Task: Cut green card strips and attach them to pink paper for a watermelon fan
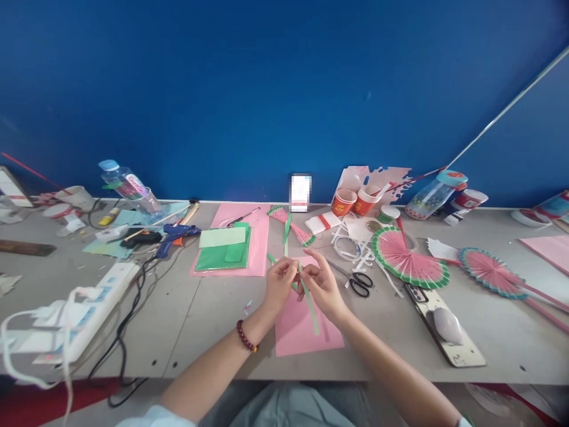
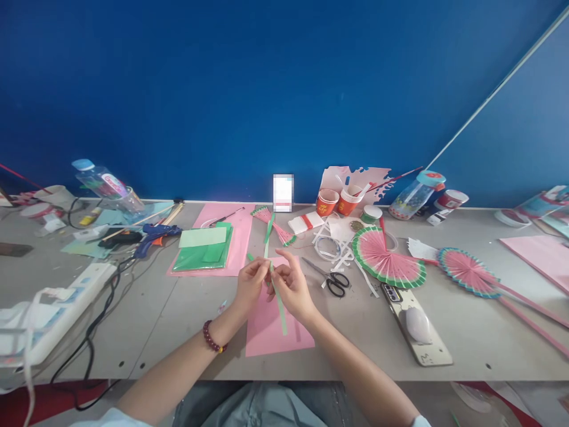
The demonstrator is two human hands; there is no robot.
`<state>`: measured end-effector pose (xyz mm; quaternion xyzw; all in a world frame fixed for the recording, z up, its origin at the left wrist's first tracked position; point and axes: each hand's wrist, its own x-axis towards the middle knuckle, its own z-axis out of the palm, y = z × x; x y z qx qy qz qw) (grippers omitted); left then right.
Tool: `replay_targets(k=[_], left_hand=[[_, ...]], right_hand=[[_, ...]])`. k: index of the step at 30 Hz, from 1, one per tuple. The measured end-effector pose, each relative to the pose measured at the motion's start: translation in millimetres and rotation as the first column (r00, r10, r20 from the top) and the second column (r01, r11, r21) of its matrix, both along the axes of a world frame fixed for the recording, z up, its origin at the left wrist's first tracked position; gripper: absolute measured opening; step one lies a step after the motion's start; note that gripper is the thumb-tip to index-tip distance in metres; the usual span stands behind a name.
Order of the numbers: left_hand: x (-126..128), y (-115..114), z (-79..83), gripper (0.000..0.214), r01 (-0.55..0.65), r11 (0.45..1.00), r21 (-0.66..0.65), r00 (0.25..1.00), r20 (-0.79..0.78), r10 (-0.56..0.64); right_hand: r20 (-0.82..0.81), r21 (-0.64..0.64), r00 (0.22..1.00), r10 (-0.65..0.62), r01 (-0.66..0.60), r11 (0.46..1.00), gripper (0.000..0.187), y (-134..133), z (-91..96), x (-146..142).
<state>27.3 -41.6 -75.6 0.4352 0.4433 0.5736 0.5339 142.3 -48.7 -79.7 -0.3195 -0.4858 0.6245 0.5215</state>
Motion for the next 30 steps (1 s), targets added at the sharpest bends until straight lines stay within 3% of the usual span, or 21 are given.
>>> replay_targets(k=[6,13,19,30], left_hand=[[-6.6,4.9,-1.4,0.038,-0.051,0.998,-0.023,0.997,-0.065,0.050],[1.0,-0.3,0.4,0.026,0.103,0.994,0.043,0.994,0.031,-0.104],[-2.2,-0.2,-5.2,0.027,0.083,0.994,0.070,0.996,0.006,-0.084],[-2.9,-2.1,0.8,0.035,0.000,0.999,0.034,1.000,-0.029,0.001]], right_hand=[[0.005,-0.039,0.999,-0.043,0.043,0.998,0.050,-2.3,3.4,-1.3],[0.004,-0.030,0.997,-0.075,0.075,0.997,0.048,-0.8,-1.0,-3.1],[0.032,0.004,0.996,-0.082,0.081,0.997,0.048,-1.1,-2.9,-3.2],[0.047,0.019,0.998,-0.051,0.050,0.999,0.047,-4.9,-5.6,-5.1]])
